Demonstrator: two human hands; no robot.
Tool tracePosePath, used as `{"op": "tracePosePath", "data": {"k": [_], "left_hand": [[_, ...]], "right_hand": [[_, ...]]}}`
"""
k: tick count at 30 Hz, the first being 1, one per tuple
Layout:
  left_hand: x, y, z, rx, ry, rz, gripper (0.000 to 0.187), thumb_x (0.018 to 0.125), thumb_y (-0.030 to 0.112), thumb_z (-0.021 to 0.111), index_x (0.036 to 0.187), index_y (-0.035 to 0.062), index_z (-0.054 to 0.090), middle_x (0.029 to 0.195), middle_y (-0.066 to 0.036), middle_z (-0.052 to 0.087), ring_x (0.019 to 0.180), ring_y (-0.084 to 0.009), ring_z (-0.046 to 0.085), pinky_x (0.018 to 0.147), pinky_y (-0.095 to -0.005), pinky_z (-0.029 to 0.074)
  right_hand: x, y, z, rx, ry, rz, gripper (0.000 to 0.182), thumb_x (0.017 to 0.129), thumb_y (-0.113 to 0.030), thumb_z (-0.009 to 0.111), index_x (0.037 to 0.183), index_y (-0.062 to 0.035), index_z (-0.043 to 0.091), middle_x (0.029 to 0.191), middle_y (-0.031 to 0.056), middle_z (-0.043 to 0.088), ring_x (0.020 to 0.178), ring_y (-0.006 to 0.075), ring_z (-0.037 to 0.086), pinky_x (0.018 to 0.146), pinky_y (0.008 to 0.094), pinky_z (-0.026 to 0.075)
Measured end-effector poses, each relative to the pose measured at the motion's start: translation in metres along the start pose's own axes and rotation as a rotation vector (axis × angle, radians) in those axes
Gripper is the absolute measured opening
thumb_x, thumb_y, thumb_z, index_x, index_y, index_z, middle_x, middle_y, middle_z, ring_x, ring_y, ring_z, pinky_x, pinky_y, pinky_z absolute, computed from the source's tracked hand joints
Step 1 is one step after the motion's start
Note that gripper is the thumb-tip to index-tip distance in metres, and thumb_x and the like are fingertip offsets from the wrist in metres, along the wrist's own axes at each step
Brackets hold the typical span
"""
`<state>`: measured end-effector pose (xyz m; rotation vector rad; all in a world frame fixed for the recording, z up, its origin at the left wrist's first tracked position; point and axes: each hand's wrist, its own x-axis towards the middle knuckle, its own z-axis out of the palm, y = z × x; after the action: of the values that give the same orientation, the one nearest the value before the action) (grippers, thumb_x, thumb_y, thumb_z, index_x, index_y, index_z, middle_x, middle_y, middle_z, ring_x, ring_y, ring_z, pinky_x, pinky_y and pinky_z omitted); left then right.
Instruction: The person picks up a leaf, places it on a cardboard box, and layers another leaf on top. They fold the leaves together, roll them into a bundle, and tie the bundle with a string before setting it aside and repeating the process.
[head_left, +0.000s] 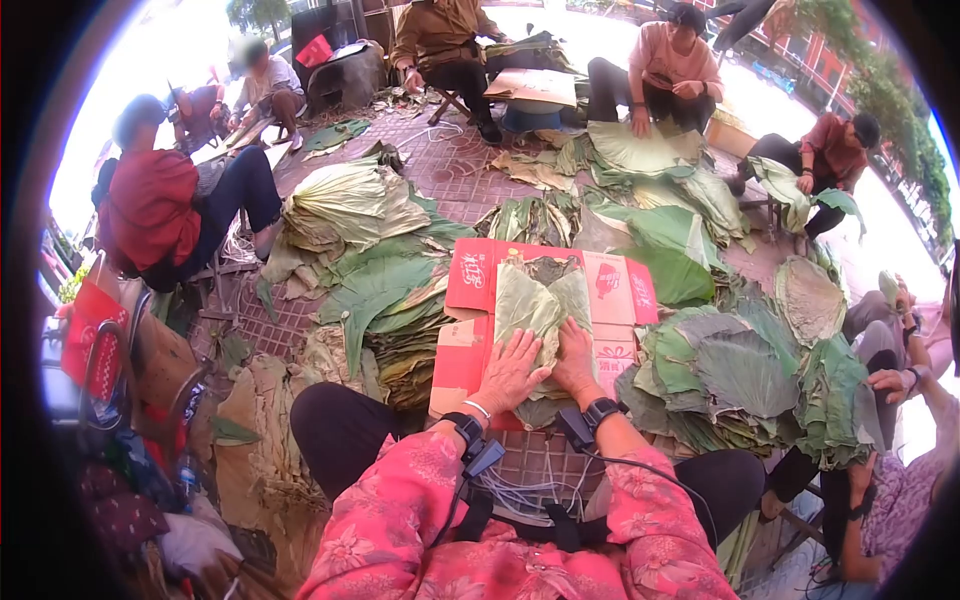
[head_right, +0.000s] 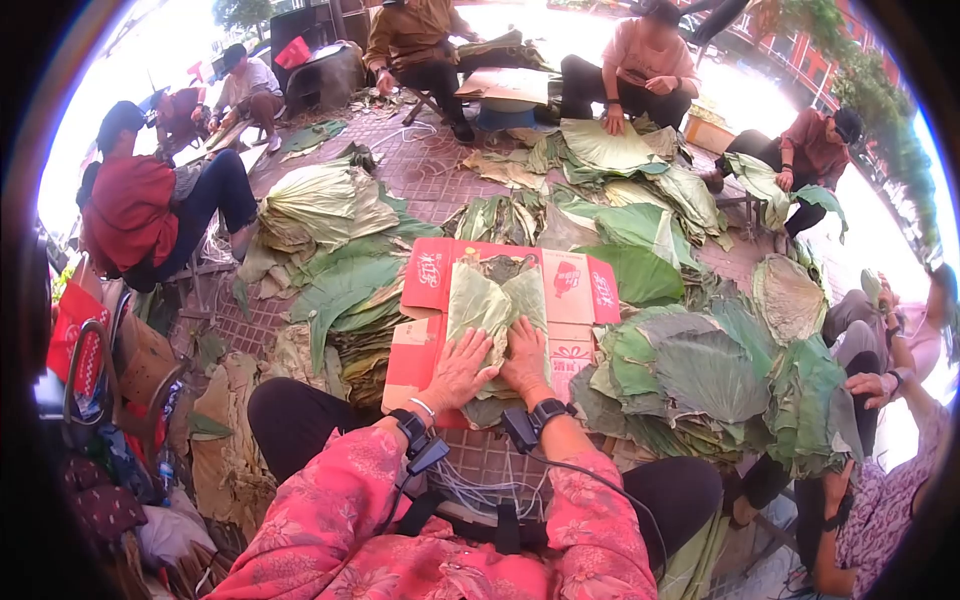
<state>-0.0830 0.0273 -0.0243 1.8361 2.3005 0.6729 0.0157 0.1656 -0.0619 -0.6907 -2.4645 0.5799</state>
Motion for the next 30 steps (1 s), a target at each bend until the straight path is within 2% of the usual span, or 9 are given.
{"op": "tracePosePath", "data": {"k": [4, 5, 8, 11, 15, 18, 24, 28, 30], "left_hand": [[-0.002, 0.007, -0.005, 0.088, -0.053, -0.007, 0.064, 0.09, 0.05, 0.038, 0.134, 0.0037, 0.035, 0.144, -0.014, 0.025, 0.135, -0.0297, 0.019, 0.107, -0.0466, 0.016], [-0.002, 0.008, -0.006, 0.104, -0.045, 0.004, 0.063, 0.09, 0.049, 0.037, 0.133, 0.0037, 0.036, 0.144, -0.014, 0.026, 0.135, -0.0297, 0.02, 0.107, -0.0467, 0.017], [0.001, 0.008, -0.006, 0.177, -0.008, 0.053, 0.059, 0.089, 0.048, 0.04, 0.129, 0.0045, 0.042, 0.137, -0.013, 0.035, 0.129, -0.0294, 0.028, 0.101, -0.0463, 0.024], [0.021, 0.001, -0.017, 0.07, -0.123, 0.005, 0.049, 0.086, 0.04, 0.048, 0.123, 0.0075, 0.049, 0.122, -0.01, 0.048, 0.117, -0.028, 0.039, 0.093, -0.0451, 0.032], [0.038, -0.019, -0.011, -0.05, -0.132, 0.041, 0.035, 0.079, 0.022, 0.056, 0.111, 0.0105, 0.055, 0.101, -0.006, 0.055, 0.101, -0.0258, 0.047, 0.083, -0.0442, 0.037], [0.026, -0.003, -0.009, -0.092, 0.264, 0.037, 0.035, 0.073, 0.011, 0.057, 0.108, 0.0096, 0.055, 0.101, -0.007, 0.054, 0.1, -0.0262, 0.047, 0.08, -0.044, 0.038], [0.04, -0.006, -0.02, 0.038, -0.011, -0.019, 0.049, 0.067, 0.005, 0.056, 0.116, 0.0082, 0.048, 0.106, -0.008, 0.052, 0.099, -0.0291, 0.047, 0.08, -0.0397, 0.04], [0.06, -0.015, -0.016, -0.22, 0.027, -0.082, 0.04, 0.072, 0.008, 0.054, 0.112, 0.0076, 0.047, 0.101, -0.012, 0.054, 0.098, -0.0336, 0.049, 0.079, -0.0444, 0.042], [0.064, -0.027, -0.002, -0.437, 0.092, -0.258, 0.037, 0.075, 0.013, 0.055, 0.111, 0.0069, 0.047, 0.099, -0.013, 0.055, 0.097, -0.0347, 0.049, 0.081, -0.0434, 0.042]], "right_hand": [[-0.009, -0.007, -0.039, -0.001, 0.224, 0.373, 0.036, 0.073, -0.019, 0.061, 0.104, -0.0025, 0.057, 0.116, 0.0159, 0.054, 0.116, 0.0321, 0.044, 0.091, 0.0386, 0.038], [-0.012, -0.007, -0.043, -0.024, 0.254, 0.468, 0.033, 0.074, -0.02, 0.062, 0.102, -0.0025, 0.059, 0.106, 0.0169, 0.059, 0.101, 0.032, 0.054, 0.085, 0.0387, 0.042], [-0.022, -0.001, -0.056, 0.161, 0.08, 0.718, 0.033, 0.076, -0.022, 0.063, 0.101, -0.0016, 0.06, 0.094, 0.0159, 0.063, 0.085, 0.0272, 0.06, 0.077, 0.0358, 0.046], [-0.026, 0.005, -0.061, 0.402, 0.001, 0.65, 0.03, 0.077, -0.021, 0.064, 0.098, 0.0, 0.061, 0.082, 0.0101, 0.065, 0.076, 0.0194, 0.061, 0.071, 0.0314, 0.048], [-0.026, -0.006, -0.067, 0.974, 0.058, 0.606, 0.033, 0.078, -0.016, 0.064, 0.105, 0.0013, 0.057, 0.096, 0.0073, 0.061, 0.084, 0.0136, 0.057, 0.076, 0.0286, 0.047], [-0.021, -0.021, -0.078, 1.233, 0.0, 0.531, 0.042, 0.079, -0.011, 0.061, 0.116, 0.0016, 0.048, 0.109, 0.0095, 0.056, 0.093, 0.0148, 0.055, 0.081, 0.0286, 0.046], [-0.012, -0.046, -0.069, 1.512, -0.057, 0.501, 0.068, 0.077, -0.003, 0.057, 0.137, -0.0009, 0.026, 0.125, 0.0114, 0.047, 0.107, 0.0191, 0.051, 0.088, 0.0299, 0.043], [-0.012, -0.066, -0.078, 1.475, -0.065, 0.505, 0.071, 0.076, -0.002, 0.054, 0.14, -0.0027, 0.023, 0.126, 0.0121, 0.046, 0.108, 0.021, 0.051, 0.09, 0.0308, 0.043], [-0.015, -0.063, -0.079, 1.551, -0.061, 0.523, 0.069, 0.077, -0.003, 0.053, 0.139, -0.0031, 0.024, 0.126, 0.0129, 0.046, 0.109, 0.022, 0.051, 0.09, 0.0316, 0.044]]}}
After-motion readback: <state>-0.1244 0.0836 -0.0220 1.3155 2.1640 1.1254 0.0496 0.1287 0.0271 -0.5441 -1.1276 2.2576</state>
